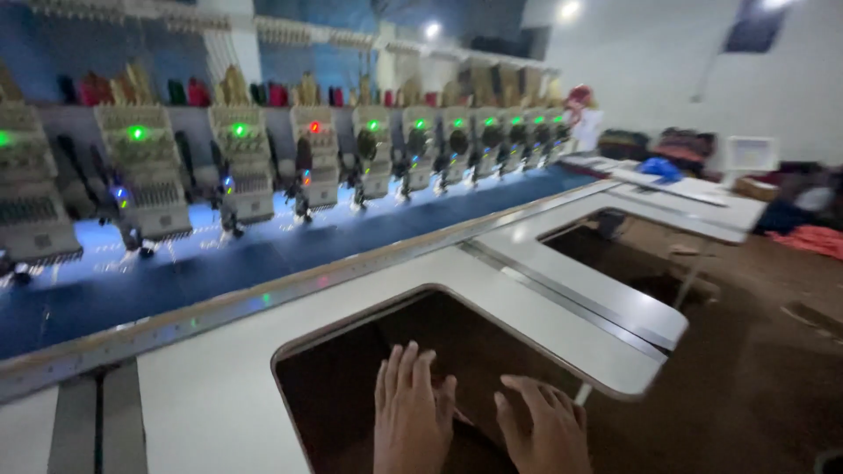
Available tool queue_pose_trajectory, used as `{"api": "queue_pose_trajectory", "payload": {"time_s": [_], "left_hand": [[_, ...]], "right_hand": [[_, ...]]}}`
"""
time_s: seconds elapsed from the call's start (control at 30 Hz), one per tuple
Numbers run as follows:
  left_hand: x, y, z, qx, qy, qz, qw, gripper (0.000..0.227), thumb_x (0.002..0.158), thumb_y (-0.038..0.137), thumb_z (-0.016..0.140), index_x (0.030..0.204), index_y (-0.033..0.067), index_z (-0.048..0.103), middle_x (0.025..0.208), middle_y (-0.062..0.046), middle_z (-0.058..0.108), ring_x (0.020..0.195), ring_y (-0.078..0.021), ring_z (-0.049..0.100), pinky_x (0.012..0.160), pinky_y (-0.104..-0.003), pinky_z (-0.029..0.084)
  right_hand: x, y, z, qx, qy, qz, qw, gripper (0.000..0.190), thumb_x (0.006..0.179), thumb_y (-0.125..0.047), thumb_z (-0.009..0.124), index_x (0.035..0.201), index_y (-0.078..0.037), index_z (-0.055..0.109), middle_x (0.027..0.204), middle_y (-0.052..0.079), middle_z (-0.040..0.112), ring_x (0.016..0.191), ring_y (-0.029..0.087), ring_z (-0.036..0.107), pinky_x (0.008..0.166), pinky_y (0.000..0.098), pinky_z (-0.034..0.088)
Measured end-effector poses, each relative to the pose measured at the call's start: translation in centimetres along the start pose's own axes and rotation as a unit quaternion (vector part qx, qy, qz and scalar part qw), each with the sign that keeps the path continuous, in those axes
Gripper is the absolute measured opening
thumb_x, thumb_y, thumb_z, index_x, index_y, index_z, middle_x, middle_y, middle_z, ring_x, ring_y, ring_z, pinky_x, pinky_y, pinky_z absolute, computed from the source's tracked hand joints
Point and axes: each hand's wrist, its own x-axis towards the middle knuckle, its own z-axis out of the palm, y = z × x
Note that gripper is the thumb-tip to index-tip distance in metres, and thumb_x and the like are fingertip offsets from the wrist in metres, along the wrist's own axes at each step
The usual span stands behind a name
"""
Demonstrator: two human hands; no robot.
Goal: The person threads an industrial multi-head embroidery machine and clears thread by hand from the needle areas. The person uses buttons to control the machinery and handles blue fabric currently loaded on the machine.
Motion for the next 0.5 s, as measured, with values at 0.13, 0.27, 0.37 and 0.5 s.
{"api": "queue_pose_trajectory", "payload": {"time_s": [0.13,0.27,0.37,0.5], "left_hand": [[4.7,-2.8,7.6,0.053,0.052,-0.024,0.997,0.048,0.099,0.05,0.049,0.133,0.0181,0.059,0.151,-0.009,0.052,0.148,-0.0331,0.037,0.119,-0.05,0.025],[9.6,-4.2,11.2,0.069,0.014,-0.096,0.993,0.053,0.102,0.055,0.043,0.138,0.017,0.056,0.155,-0.011,0.046,0.151,-0.0332,0.03,0.121,-0.051,0.021],[13.3,-7.1,14.1,0.112,0.061,-0.115,0.985,0.054,0.101,0.056,0.044,0.136,0.0181,0.058,0.154,-0.008,0.049,0.15,-0.0301,0.033,0.121,-0.049,0.022],[19.3,-12.7,17.1,0.128,0.084,-0.104,0.983,0.048,0.101,0.05,0.047,0.134,0.0175,0.057,0.152,-0.01,0.05,0.148,-0.0346,0.034,0.119,-0.053,0.025]], "right_hand": [[8.5,2.6,4.8,0.036,0.042,-0.076,0.996,0.036,0.085,-0.056,0.059,0.112,-0.043,0.078,0.116,-0.019,0.08,0.12,0.012,0.068,0.106,0.0377,0.043],[16.4,2.2,7.8,0.046,-0.038,-0.096,0.994,0.038,0.088,-0.058,0.056,0.116,-0.042,0.075,0.123,-0.019,0.077,0.122,0.017,0.066,0.109,0.0453,0.041],[21.6,1.2,11.4,0.077,-0.019,-0.115,0.99,0.033,0.083,-0.052,0.061,0.112,-0.044,0.076,0.119,-0.024,0.078,0.119,0.011,0.066,0.106,0.0364,0.044],[29.4,-1.5,16.5,0.101,-0.103,-0.133,0.981,0.036,0.089,-0.055,0.058,0.118,-0.043,0.074,0.126,-0.018,0.077,0.127,0.014,0.064,0.111,0.0378,0.041]]}}
